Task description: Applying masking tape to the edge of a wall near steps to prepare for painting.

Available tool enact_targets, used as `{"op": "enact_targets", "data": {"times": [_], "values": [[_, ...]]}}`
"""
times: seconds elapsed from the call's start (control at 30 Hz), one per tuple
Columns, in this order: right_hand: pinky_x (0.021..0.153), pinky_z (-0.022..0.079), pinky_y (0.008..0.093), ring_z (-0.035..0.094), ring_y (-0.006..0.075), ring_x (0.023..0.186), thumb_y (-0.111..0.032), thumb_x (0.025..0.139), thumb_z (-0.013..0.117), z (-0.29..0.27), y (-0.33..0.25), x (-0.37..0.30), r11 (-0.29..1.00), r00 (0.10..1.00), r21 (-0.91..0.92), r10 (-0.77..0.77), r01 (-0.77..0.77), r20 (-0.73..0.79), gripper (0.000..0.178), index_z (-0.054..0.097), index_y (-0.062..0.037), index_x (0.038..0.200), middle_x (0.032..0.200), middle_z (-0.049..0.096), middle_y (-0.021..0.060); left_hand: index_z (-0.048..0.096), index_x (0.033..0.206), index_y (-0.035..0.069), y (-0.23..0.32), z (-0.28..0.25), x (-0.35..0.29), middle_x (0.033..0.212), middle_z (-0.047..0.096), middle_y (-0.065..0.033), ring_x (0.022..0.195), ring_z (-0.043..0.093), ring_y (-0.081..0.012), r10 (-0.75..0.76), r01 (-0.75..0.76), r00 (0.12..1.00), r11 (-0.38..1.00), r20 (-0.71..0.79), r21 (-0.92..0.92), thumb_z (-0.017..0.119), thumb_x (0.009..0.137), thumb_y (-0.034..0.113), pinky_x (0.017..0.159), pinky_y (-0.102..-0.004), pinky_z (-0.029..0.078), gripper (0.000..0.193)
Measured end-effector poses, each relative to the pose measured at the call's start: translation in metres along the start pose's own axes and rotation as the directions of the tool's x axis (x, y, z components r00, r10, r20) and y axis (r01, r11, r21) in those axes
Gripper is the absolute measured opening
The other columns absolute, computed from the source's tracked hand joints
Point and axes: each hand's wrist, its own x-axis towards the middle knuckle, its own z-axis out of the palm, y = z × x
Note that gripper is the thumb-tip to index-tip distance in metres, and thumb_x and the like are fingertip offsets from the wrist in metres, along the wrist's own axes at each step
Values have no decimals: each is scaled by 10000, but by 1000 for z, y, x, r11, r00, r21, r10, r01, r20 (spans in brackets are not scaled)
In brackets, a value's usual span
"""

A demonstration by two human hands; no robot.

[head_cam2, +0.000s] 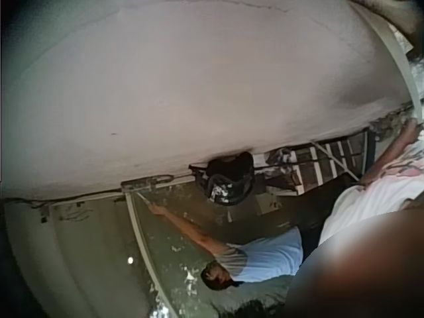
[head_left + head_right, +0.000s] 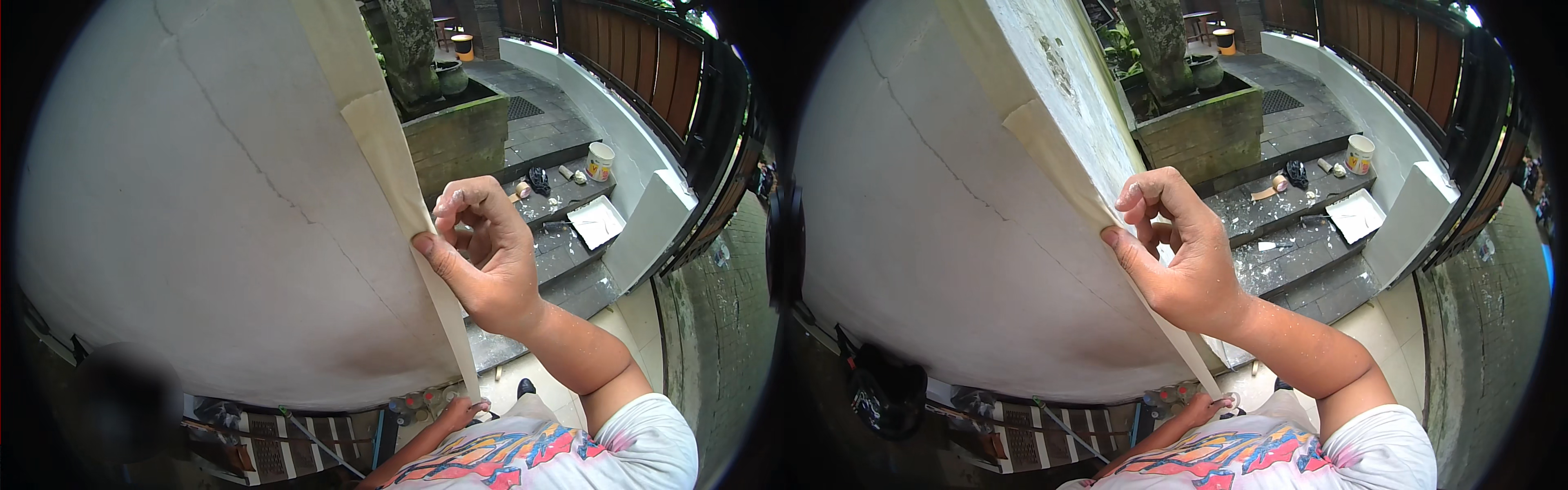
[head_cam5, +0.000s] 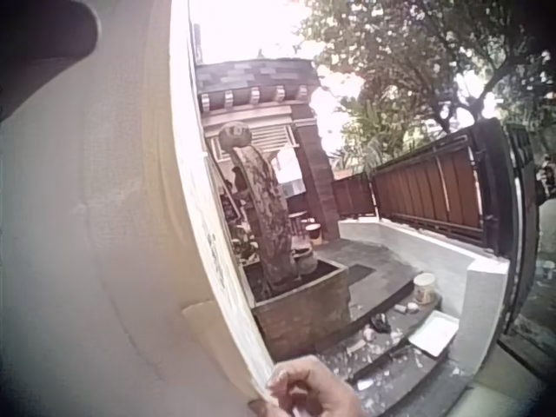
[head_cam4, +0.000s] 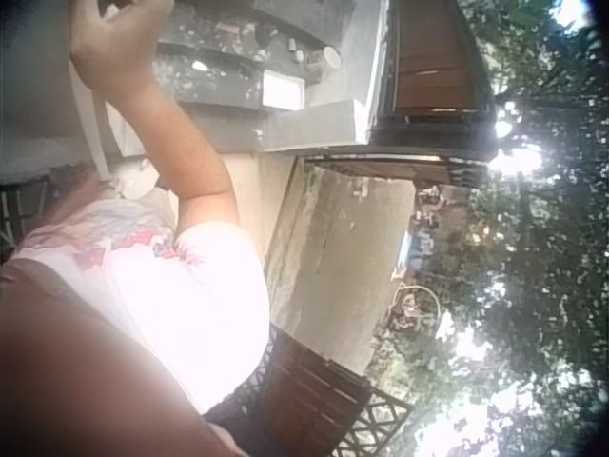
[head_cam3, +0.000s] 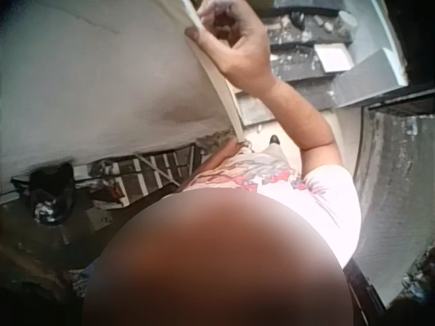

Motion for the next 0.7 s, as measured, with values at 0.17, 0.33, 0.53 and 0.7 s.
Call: {"op": "enact_targets", "data": {"times": [0.17, 0.33, 0.53, 0.7], "values": [[561, 450, 203, 510, 50, 704, -78, 876, 746, 4, -6, 11, 974, 985, -163, -166, 157, -42, 252, 541, -57, 1022, 858, 562, 8, 728, 1112, 125, 12, -5, -3, 1059, 731, -110, 1000, 699, -288, -37, 37, 999, 998, 11, 50, 575, 992, 346, 867, -379, 516, 294], [520, 418, 208, 501, 56, 616, -114, 865, 769, 8, -11, 14, 941, 982, -299, -180, 157, -52, 281, 541, -54, 1020, 782, 566, 10, 728, 1157, 158, -4, 5, 4, 1072, 726, -129, 992, 697, -308, -124, 115, 992, 976, 37, 183, 578, 992, 394, 865, -396, 519, 325], [502, 405, 231, 476, 69, 585, -111, 859, 759, 13, -29, 26, 918, 969, -344, -235, 196, -74, 287, 541, -54, 1039, 767, 556, 15, 727, 1185, 186, -40, 21, 11, 1054, 721, -154, 965, 695, -326, 160, -166, 983, 983, 84, 73, 584, 977, 453, 828, -420, 524, 368], [615, 496, 321, 563, 209, 694, -6, 801, 719, 4, -60, 77, 399, 673, -654, -701, 643, 235, 288, 625, -92, 1059, 955, 568, 91, 727, 1188, 192, -45, 27, 16, 1043, 719, -164, 961, 692, -331, 102, -121, 988, 978, 119, 170, 566, 982, 464, 828, -419, 523, 377]]}}
